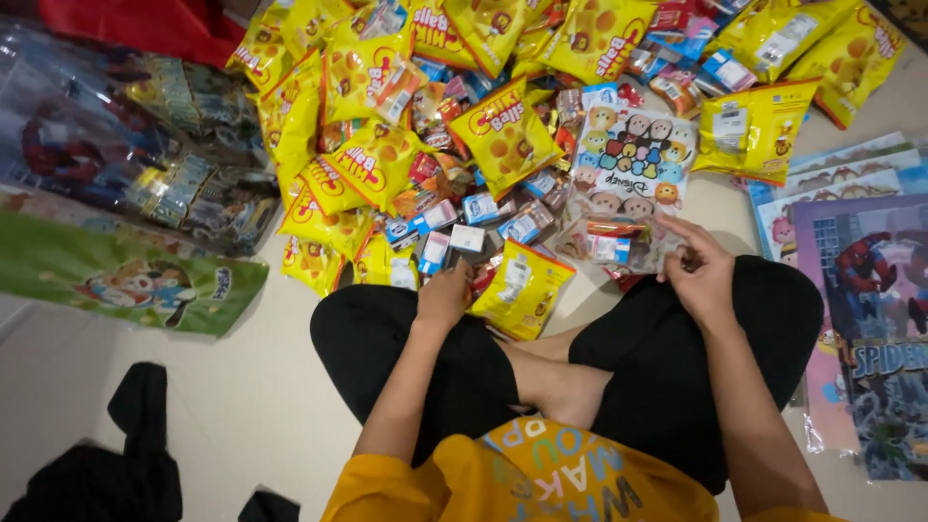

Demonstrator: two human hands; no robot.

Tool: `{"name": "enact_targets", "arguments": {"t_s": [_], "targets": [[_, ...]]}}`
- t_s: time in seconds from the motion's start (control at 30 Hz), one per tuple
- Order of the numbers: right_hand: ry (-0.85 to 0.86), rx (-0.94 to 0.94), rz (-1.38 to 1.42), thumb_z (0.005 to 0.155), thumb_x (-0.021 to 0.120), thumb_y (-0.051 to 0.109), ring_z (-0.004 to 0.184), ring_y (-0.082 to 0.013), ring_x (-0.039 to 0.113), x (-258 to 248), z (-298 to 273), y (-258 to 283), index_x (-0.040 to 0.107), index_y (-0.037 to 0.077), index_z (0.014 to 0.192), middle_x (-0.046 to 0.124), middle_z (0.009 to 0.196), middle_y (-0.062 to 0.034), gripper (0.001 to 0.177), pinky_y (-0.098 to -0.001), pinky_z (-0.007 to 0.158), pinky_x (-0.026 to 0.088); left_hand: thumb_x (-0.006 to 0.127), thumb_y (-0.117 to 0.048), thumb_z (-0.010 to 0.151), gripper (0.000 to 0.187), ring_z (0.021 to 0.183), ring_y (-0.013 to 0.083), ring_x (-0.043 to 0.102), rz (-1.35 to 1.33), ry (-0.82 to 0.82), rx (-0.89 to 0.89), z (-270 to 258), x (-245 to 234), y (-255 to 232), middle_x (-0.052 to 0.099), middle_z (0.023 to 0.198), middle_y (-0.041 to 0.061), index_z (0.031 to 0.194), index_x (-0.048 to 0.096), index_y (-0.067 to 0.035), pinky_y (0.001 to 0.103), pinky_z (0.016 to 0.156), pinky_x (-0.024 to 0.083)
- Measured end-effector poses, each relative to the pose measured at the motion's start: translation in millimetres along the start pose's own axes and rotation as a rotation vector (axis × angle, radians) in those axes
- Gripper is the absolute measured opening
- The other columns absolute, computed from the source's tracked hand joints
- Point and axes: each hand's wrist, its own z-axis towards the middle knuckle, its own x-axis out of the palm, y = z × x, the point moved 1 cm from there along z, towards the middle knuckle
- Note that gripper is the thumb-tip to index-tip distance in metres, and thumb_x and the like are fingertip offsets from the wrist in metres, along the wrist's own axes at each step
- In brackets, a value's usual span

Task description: The person is sitting on the floor, picking up individual snack bags and small gift items like stickers, and placing them into larger decorative plastic bags to create snack packs.

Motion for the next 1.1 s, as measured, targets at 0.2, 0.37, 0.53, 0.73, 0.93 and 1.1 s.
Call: {"name": "enact_targets", "arguments": {"t_s": [0.2, 0.37, 0.53, 0.73, 0.93, 1.1], "targets": [[0.038, -0.035, -0.024, 0.083, 0.049, -0.025, 0.055, -0.0191, 0.063, -0.8, -2.9, 0.6, 0.069, -0.002, 0.131, 0.066, 0.127, -0.0239, 0.057, -0.0335, 0.054, 0.055, 0.068, -0.013, 0.090, 0.032, 0.110, 0.0322, 0.068, 0.121, -0.031, 0.037, 19.9, 37.7, 22.9, 0.070, 0.114, 0.007, 0.120, 0.071, -0.024, 0.053, 0.079, 0.063], [0.038, -0.027, -0.042, 0.085, 0.049, -0.026, 0.056, -0.0234, 0.066, -1.2, 0.4, 4.2, 0.069, -0.003, 0.131, 0.067, 0.128, -0.0258, 0.055, -0.0363, 0.055, 0.056, 0.086, -0.026, 0.077, 0.051, 0.112, 0.0365, 0.066, 0.022, -0.091, 0.058, -17.8, -43.9, -9.7, 0.070, 0.111, 0.012, 0.124, 0.067, -0.019, 0.051, 0.089, 0.059], [0.061, -0.052, -0.051, 0.081, 0.051, -0.026, 0.056, -0.0192, 0.063, -1.4, 3.6, -0.4, 0.070, -0.003, 0.128, 0.068, 0.127, -0.0250, 0.056, -0.0340, 0.055, 0.055, 0.082, -0.038, 0.085, 0.056, 0.110, 0.0465, 0.066, -0.328, -0.159, -0.045, -42.0, -81.2, -16.0, 0.070, 0.105, 0.025, 0.126, 0.062, -0.007, 0.059, 0.092, 0.054], [0.083, -0.071, -0.077, 0.083, 0.048, -0.029, 0.057, -0.0190, 0.060, 0.7, 6.3, 4.1, 0.069, -0.003, 0.132, 0.066, 0.131, -0.0262, 0.058, -0.0361, 0.056, 0.055, 0.087, -0.036, 0.082, 0.049, 0.103, 0.0403, 0.072, -0.736, -0.258, -0.076, -29.8, -52.6, 8.2, 0.074, 0.099, 0.023, 0.115, 0.068, -0.005, 0.045, 0.085, 0.059], [0.064, -0.082, -0.087, 0.084, 0.047, -0.029, 0.057, -0.0205, 0.061, 0.1, 3.1, 3.4, 0.069, -0.006, 0.132, 0.066, 0.130, -0.0287, 0.057, -0.0375, 0.055, 0.056, 0.089, -0.027, 0.084, 0.038, 0.095, 0.0160, 0.069, -0.964, -0.276, -0.053, -23.1, -44.7, 1.4, 0.078, 0.095, 0.016, 0.112, 0.073, -0.006, 0.037, 0.084, 0.059], [0.036, -0.077, -0.035, 0.083, 0.048, -0.028, 0.055, -0.0202, 0.061, 0.5, 1.2, 6.1, 0.070, -0.004, 0.130, 0.068, 0.127, -0.0259, 0.057, -0.0359, 0.055, 0.057, 0.080, -0.027, 0.092, 0.036, 0.085, 0.0351, 0.076, -0.786, -0.408, -0.215, -44.7, -92.4, -40.4, 0.077, 0.095, 0.021, 0.113, 0.060, -0.006, 0.045, 0.077, 0.059]]}}
